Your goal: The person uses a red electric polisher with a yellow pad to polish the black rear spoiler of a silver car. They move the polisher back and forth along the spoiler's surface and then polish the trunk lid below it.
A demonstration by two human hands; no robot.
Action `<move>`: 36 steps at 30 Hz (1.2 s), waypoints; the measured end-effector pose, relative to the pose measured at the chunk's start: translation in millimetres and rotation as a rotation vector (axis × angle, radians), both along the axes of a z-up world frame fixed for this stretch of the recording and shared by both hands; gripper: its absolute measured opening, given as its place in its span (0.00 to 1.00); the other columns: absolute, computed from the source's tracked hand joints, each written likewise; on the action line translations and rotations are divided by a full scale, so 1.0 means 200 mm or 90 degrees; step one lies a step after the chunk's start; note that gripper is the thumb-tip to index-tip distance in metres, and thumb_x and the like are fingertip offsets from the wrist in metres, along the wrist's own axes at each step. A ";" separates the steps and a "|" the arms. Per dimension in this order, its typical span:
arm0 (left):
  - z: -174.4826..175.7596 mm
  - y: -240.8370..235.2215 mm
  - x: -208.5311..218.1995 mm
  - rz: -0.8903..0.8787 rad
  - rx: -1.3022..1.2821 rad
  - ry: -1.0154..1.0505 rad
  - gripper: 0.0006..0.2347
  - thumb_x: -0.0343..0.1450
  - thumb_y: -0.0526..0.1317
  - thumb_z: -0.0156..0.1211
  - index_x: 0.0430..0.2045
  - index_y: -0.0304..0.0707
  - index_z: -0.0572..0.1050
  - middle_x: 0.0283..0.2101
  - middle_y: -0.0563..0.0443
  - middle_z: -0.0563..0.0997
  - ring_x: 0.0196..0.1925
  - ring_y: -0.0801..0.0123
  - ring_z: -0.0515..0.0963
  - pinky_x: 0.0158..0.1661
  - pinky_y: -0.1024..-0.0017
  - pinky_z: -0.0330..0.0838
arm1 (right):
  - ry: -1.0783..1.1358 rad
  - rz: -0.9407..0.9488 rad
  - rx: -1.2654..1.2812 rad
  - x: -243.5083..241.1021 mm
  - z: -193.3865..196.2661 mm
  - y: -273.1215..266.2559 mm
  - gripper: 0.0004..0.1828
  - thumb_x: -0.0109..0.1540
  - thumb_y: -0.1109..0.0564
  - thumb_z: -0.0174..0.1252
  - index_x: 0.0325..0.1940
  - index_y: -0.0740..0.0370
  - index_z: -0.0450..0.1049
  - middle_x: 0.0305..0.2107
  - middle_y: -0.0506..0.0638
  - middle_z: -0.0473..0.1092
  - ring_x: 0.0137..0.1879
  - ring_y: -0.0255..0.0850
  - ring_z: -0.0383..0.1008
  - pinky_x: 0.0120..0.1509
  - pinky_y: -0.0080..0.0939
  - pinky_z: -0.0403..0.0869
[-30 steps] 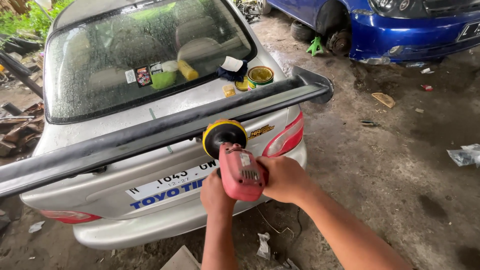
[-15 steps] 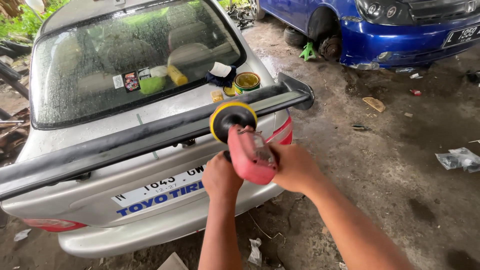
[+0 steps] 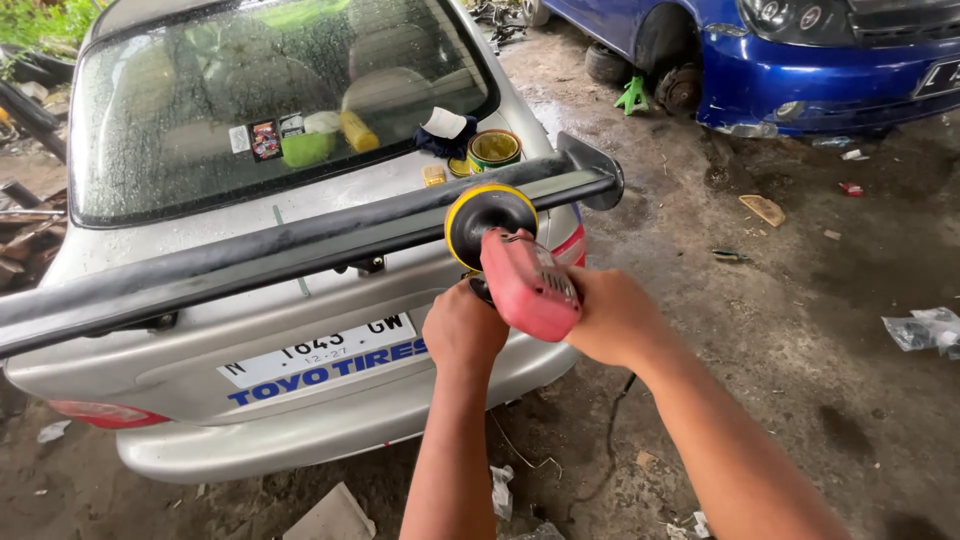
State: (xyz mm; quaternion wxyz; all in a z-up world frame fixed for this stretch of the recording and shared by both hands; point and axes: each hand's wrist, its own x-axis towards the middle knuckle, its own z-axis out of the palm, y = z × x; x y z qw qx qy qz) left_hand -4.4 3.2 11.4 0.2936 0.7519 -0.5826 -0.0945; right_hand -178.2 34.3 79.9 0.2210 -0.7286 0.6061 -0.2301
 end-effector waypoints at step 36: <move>0.03 -0.05 -0.23 -0.024 0.046 -0.064 0.12 0.68 0.45 0.50 0.19 0.43 0.78 0.17 0.49 0.76 0.26 0.56 0.83 0.32 0.65 0.79 | 0.051 0.041 -0.327 -0.33 -0.46 -0.09 0.46 0.58 0.51 0.58 0.80 0.51 0.54 0.41 0.61 0.77 0.45 0.59 0.81 0.43 0.55 0.81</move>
